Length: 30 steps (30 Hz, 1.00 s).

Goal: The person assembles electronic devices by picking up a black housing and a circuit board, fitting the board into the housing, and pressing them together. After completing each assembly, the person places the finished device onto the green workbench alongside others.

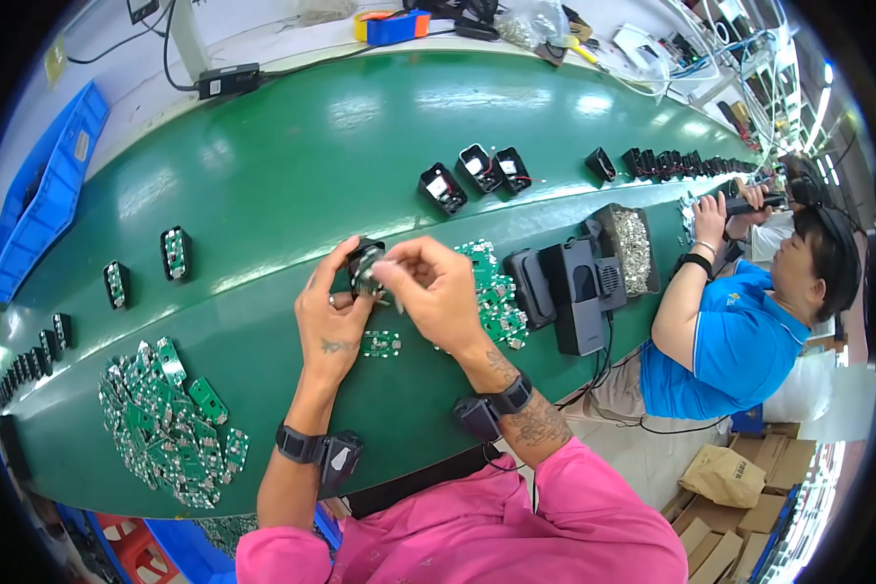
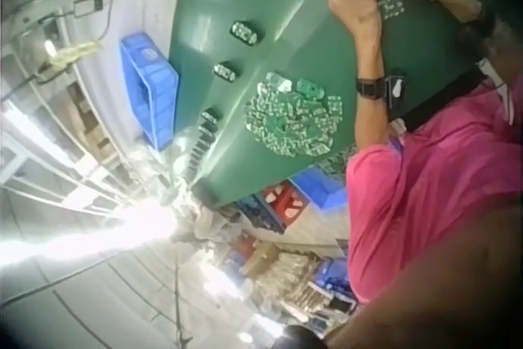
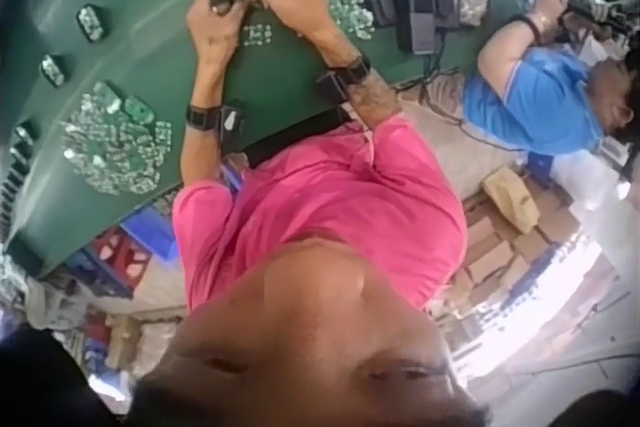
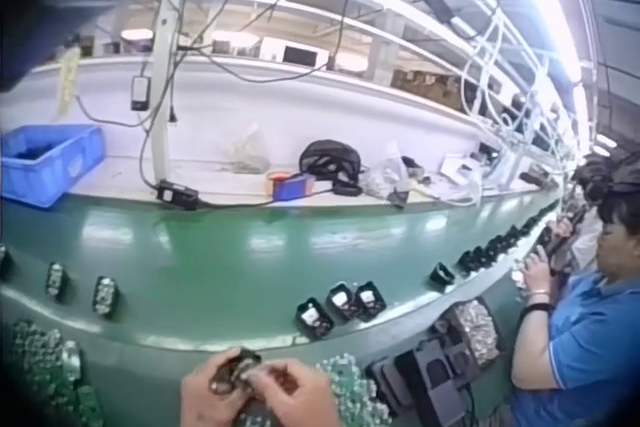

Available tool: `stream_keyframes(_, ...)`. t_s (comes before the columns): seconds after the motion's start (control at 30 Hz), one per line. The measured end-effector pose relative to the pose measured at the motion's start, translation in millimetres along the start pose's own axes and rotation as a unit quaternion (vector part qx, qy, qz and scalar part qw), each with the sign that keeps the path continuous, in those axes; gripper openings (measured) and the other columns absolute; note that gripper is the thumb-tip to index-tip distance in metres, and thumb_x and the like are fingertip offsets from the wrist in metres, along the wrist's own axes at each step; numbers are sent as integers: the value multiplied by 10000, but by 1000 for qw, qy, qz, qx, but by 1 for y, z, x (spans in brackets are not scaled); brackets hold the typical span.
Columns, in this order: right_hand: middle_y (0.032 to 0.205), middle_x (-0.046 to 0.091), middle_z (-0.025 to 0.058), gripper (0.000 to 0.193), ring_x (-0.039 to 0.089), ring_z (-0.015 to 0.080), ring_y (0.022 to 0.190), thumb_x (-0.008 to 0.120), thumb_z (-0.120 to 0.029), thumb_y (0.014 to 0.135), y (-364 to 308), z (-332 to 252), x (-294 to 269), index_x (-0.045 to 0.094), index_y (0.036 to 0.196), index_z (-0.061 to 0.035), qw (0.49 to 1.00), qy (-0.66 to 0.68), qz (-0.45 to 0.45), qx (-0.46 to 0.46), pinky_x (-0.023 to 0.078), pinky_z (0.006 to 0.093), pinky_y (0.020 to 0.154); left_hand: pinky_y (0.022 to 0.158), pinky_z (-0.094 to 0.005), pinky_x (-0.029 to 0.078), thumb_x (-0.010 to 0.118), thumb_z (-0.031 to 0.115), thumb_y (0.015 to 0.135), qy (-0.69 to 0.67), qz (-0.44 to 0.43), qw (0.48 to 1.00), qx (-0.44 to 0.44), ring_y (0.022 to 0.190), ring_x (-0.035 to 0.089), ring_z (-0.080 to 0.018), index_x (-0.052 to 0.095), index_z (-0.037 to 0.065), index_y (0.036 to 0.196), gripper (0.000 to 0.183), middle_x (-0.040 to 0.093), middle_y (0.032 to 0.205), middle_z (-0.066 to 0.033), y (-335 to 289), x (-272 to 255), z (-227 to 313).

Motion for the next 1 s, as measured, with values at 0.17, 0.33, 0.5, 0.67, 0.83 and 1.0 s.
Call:
stream_keyframes(0.17, 729, 615, 45, 130, 585, 113, 648, 696, -80, 909, 1, -10, 8, 679, 916, 49, 988, -112, -40, -102, 449, 265, 564, 784, -268, 599, 677, -100, 817, -27, 8, 999, -17, 1009, 669, -162, 580, 64, 1354, 571, 636, 1226, -120, -2, -2, -8)
stream_keyframes(0.33, 719, 616, 130, 166, 584, 228, 619, 646, -117, 939, 4, -18, -4, 654, 865, 32, 965, -208, -12, -159, 450, 345, 572, 698, -244, 569, 671, -82, 805, -1, 42, 999, 26, 924, 669, -113, 618, 73, 1310, 531, 645, 1214, -115, 1, -4, -8)
stream_keyframes(0.5, 684, 605, 114, 179, 541, 190, 581, 655, -139, 941, 1, -15, 7, 659, 861, 22, 973, -183, -93, -102, 411, 331, 541, 643, -236, 544, 599, -120, 817, 48, 58, 995, 61, 859, 656, -100, 644, 78, 1282, 508, 653, 1210, -113, -2, -8, 5)
stream_keyframes(0.67, 640, 580, 88, 215, 494, 161, 544, 677, -166, 931, 0, -14, 14, 665, 823, 19, 968, -202, -99, -112, 360, 326, 500, 650, -249, 545, 554, -121, 845, 46, 69, 996, 36, 817, 672, -112, 629, 81, 1301, 505, 673, 1184, -132, -1, -14, 1)
stream_keyframes(0.83, 625, 564, 93, 233, 479, 167, 522, 679, -167, 929, 1, -10, 14, 654, 797, 24, 969, -213, -53, -109, 349, 330, 487, 687, -258, 550, 527, -108, 874, 21, 75, 993, 87, 826, 680, -123, 580, 80, 1354, 519, 669, 1195, -142, 0, -13, 3)
stream_keyframes(1.0, 620, 564, 106, 251, 491, 191, 503, 682, -174, 929, 2, -7, 8, 644, 783, 27, 964, -231, -4, -133, 362, 345, 482, 749, -288, 581, 496, -84, 911, -123, -13, 991, 51, 914, 682, -157, 526, 47, 1394, 502, 640, 1228, -145, 7, -6, -3)
Point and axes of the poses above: each hand's wrist, its own y-axis towards the middle knuckle, its own x-axis out of the palm, z = x × y, the point moved 6 cm from there along y, towards the middle knuckle
